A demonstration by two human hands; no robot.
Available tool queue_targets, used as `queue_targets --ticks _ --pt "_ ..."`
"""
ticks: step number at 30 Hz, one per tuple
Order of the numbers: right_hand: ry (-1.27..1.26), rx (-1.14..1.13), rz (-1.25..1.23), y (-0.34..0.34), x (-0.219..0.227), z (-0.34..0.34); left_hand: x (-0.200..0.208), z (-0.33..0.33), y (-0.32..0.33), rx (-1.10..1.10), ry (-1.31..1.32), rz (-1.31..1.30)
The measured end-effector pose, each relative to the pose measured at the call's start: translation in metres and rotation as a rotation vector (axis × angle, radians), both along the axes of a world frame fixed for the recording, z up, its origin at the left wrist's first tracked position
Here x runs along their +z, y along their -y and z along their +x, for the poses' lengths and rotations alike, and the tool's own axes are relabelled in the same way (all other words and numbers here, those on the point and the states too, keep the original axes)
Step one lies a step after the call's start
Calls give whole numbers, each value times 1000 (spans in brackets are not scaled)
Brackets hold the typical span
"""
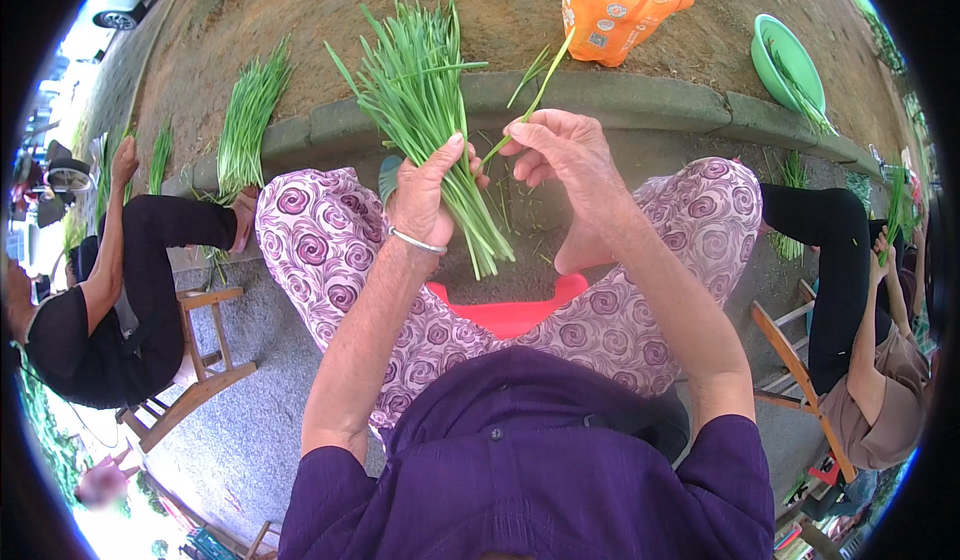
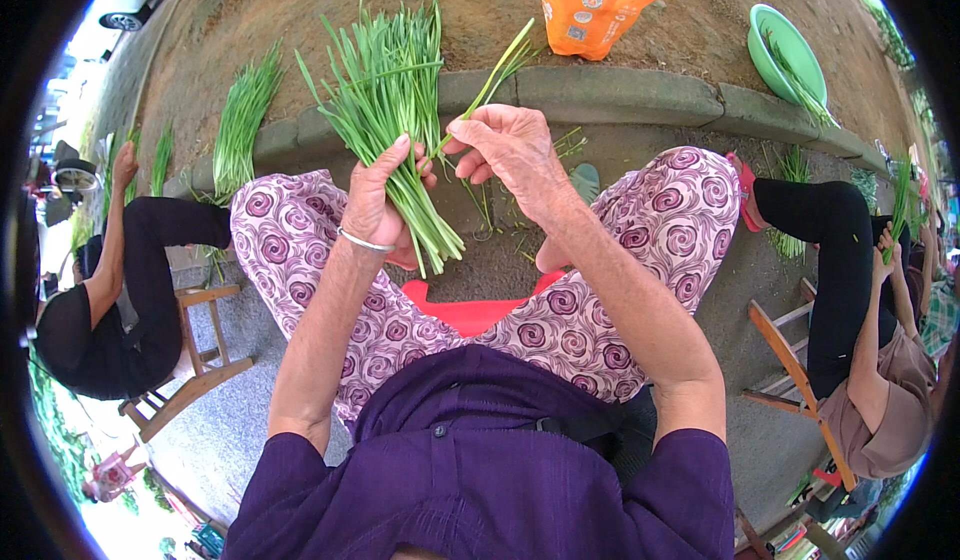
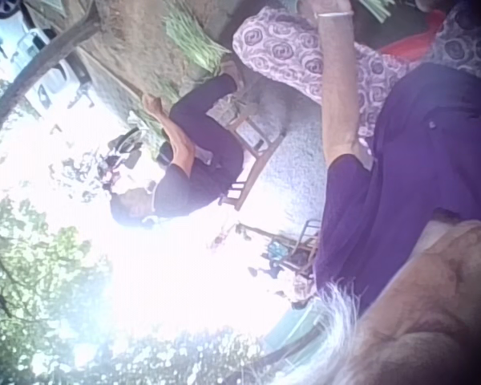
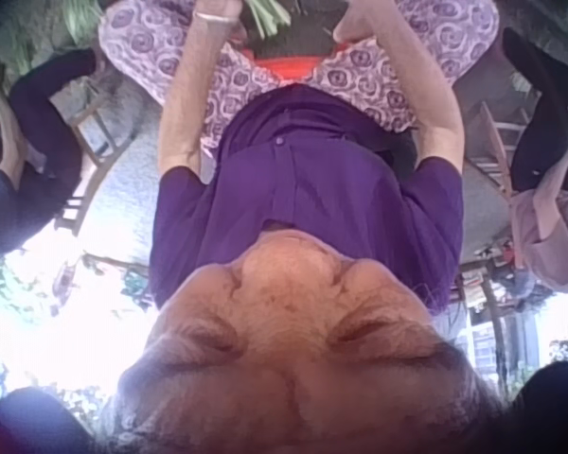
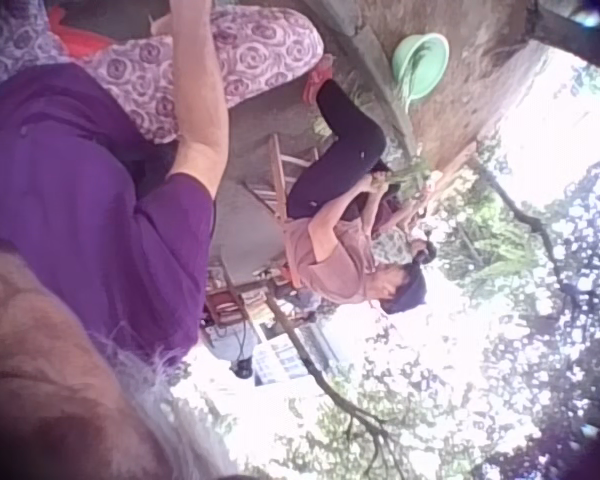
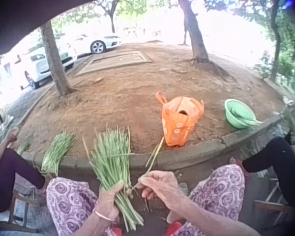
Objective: The person sorts green onions by hand, picking individual stalks from a bunch to clean or separate them while sitting on a stool.
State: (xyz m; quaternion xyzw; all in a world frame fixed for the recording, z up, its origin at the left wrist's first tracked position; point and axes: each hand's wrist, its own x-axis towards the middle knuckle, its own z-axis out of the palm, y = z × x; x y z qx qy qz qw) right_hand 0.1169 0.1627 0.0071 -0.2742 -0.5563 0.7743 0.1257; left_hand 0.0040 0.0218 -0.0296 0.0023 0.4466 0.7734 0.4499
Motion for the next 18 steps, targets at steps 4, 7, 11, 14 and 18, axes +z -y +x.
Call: queue_targets --ticks 4,7,11,14,18 --pt "4 -11 -1 0 2 0 -2 -2 1 22 -13 27" --pt "8 -18 -5 0 1 1 -1 -5 1 60 -22 6" --pt "37 1 -11 1 6 2 -3 -8 1 89 -15 35" --pt "35 3 -15 1 6 2 -5 -11 2 116 10 48" --pt "22 2 -2 0 4 3 -7 -14 1 131 33 85"
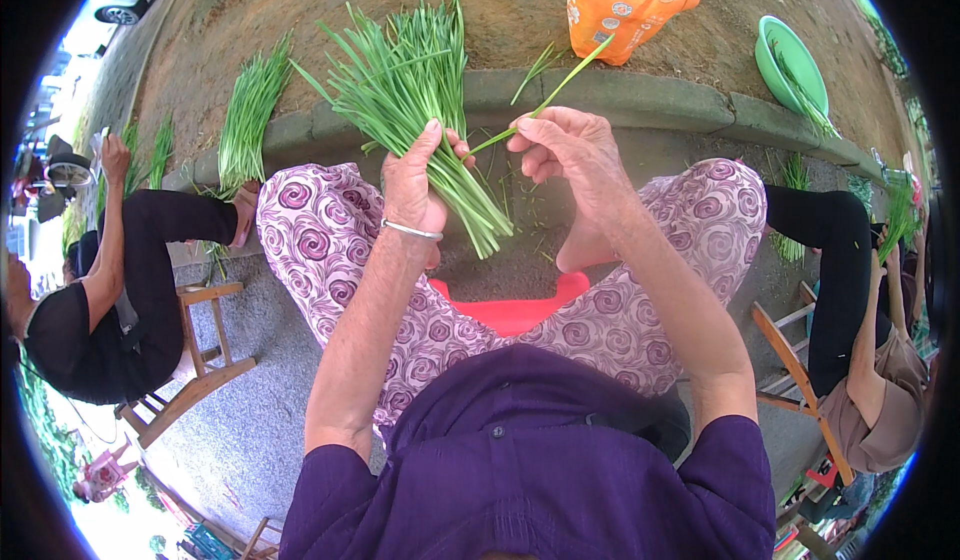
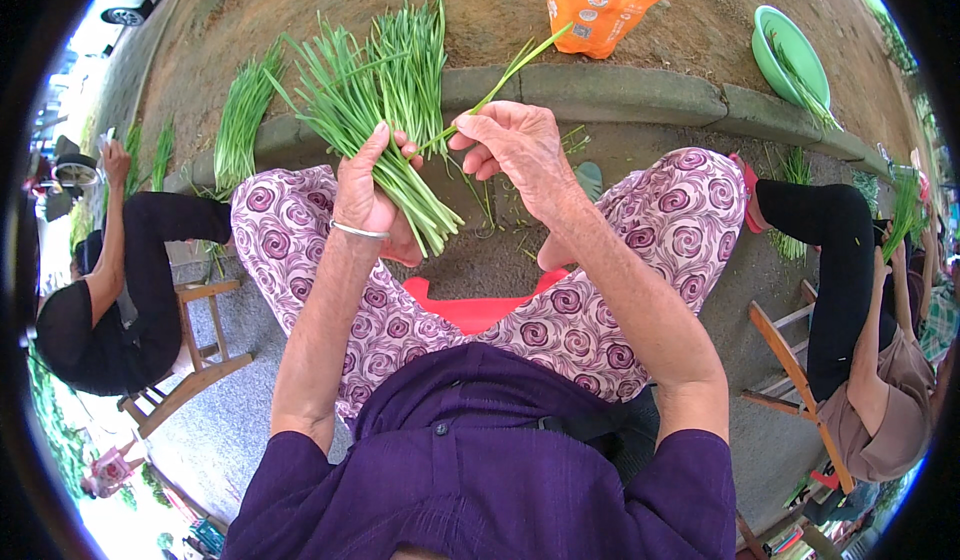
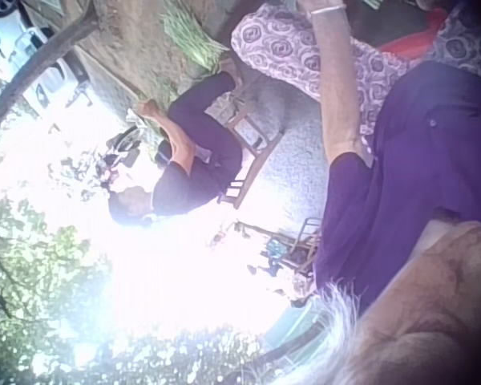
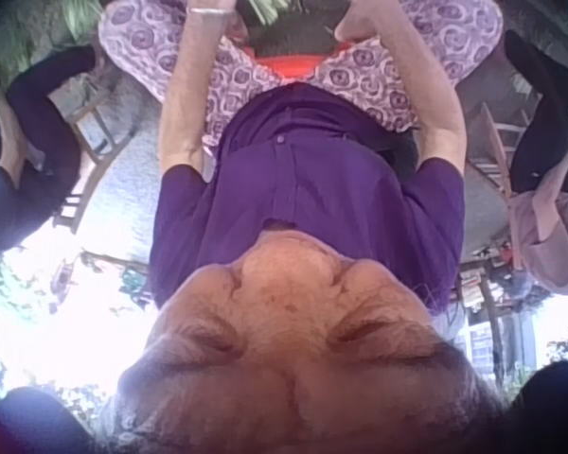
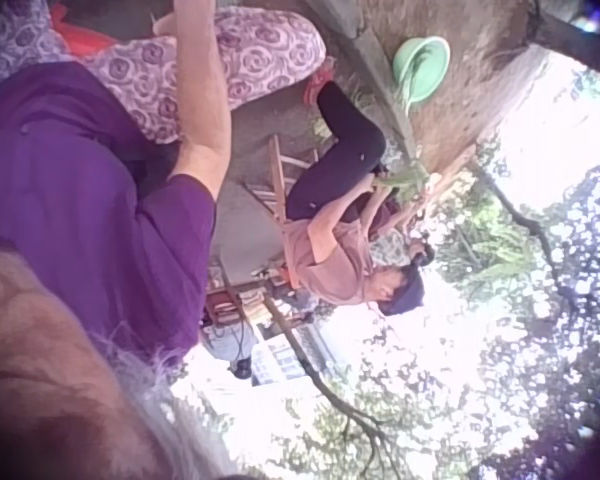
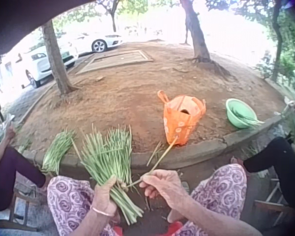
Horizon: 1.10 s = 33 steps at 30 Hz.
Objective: The person sorts green onions by hand, picking individual stalks from a bunch to clean or separate them while sitting on a stool.
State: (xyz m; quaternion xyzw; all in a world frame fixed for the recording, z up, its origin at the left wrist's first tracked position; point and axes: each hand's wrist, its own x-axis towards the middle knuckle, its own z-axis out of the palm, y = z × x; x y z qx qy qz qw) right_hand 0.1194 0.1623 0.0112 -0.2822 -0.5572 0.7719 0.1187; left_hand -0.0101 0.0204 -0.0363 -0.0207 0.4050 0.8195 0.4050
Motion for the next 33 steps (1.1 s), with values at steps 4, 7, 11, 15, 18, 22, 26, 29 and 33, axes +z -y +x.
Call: queue_targets --ticks 4,7,11,15,18,22,26,29,33 --pt "-31 -3 23 0 -1 1 -1 -3 0 13 7 20" --pt "-56 15 45 0 -1 1 -2 -6 1 40 30 22" --pt "-51 20 82 2 3 3 -2 -12 3 49 47 88" --pt "-109 -41 101 -1 6 4 -12 -27 10 44 84 135" --pt "-163 -81 144 -10 6 7 -9 -28 9 48 88 176" --pt "-210 -190 135 -22 9 11 -8 -30 11 63 115 200" --pt "-308 -337 154 -40 10 18 -4 -32 13 82 101 179" --pt "-365 -440 103 -56 12 24 -4 -32 15 79 116 199" --pt "-316 -540 156 -72 16 32 -3 -33 16 94 103 199"
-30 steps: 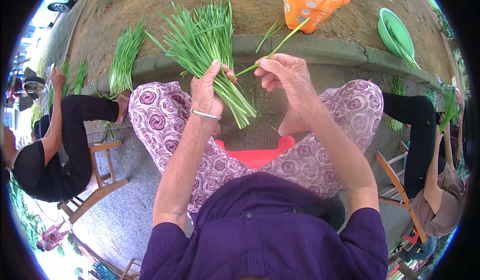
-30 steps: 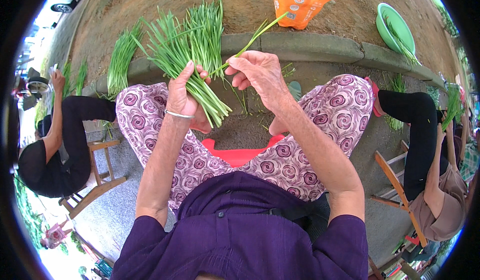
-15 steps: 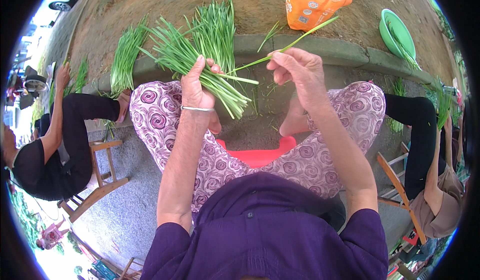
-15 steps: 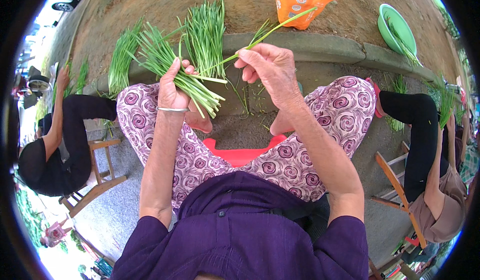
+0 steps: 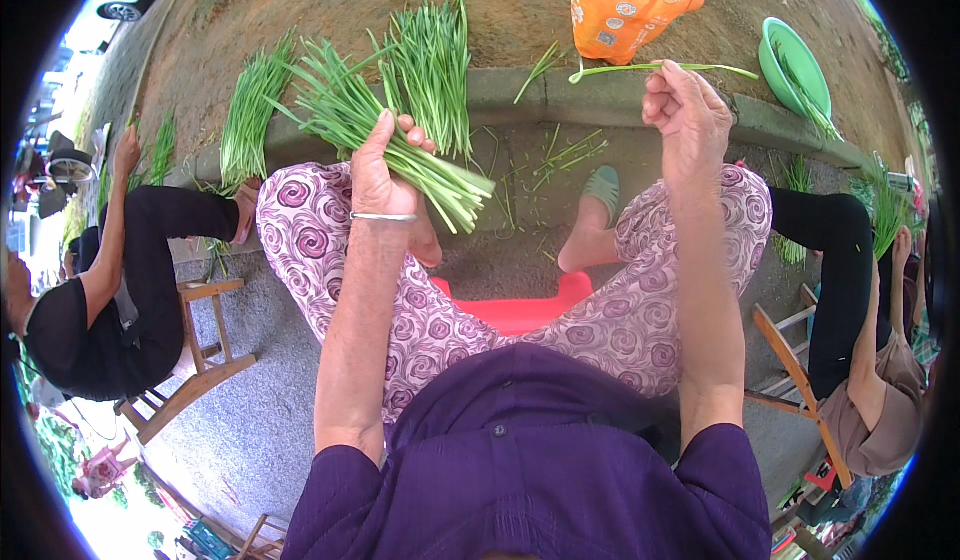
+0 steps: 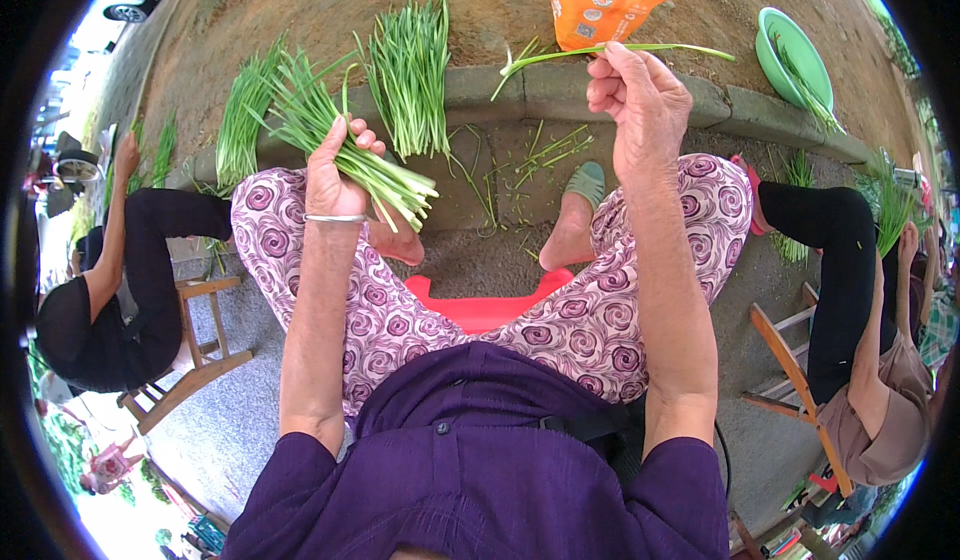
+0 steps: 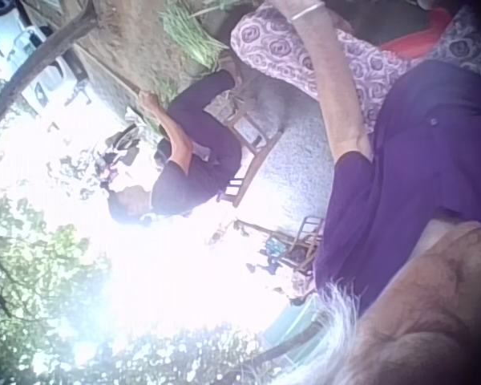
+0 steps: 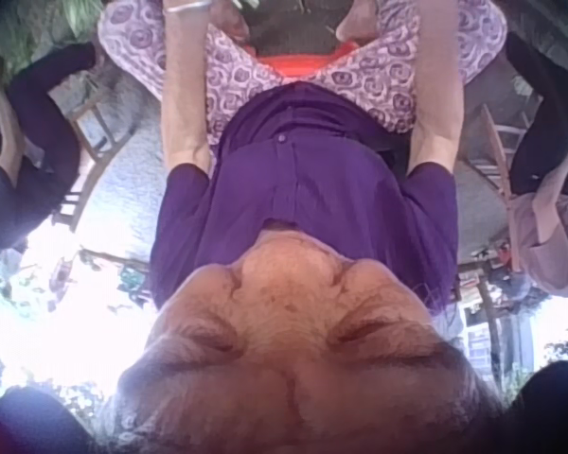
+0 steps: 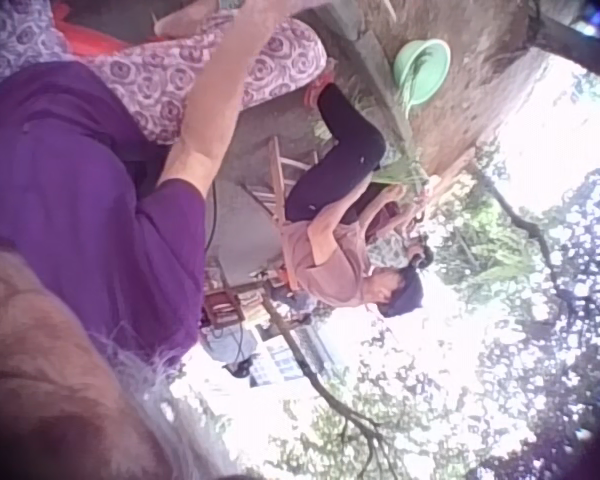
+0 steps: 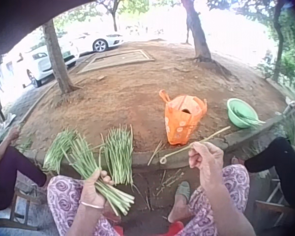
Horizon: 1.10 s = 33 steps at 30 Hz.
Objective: The person sorts green onions by hand, picking individual stalks from a bunch to clean or separate them while sitting on a stool.
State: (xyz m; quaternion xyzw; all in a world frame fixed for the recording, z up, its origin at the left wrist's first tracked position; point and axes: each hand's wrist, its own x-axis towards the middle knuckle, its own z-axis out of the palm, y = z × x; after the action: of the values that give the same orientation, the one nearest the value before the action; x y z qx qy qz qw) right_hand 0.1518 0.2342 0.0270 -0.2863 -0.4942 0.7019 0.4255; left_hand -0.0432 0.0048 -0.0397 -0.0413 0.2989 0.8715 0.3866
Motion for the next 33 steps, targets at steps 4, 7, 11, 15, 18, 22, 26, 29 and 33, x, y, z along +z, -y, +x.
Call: queue_targets --ticks 4,7,11,15,18,22,26,29,33 --pt "161 -119 54 -1 4 1 3 0 0 -30 28 46" --pt "332 -100 142 -7 1 6 5 0 0 -63 25 77" --pt "526 -89 102 -7 2 7 13 6 -1 -106 10 67" --pt "466 -21 79 -8 0 6 14 11 -4 -171 4 75" --pt "366 123 88 0 -4 3 16 16 -7 -234 -13 76" --pt "338 361 120 25 -2 -11 19 26 -10 -322 -60 30" --pt "357 515 115 48 -2 -23 25 42 -14 -405 -138 -44" --pt "330 589 41 56 -9 -28 29 50 -16 -470 -162 -71" --pt "300 574 -60 60 -9 -30 32 55 -14 -525 -210 -104"
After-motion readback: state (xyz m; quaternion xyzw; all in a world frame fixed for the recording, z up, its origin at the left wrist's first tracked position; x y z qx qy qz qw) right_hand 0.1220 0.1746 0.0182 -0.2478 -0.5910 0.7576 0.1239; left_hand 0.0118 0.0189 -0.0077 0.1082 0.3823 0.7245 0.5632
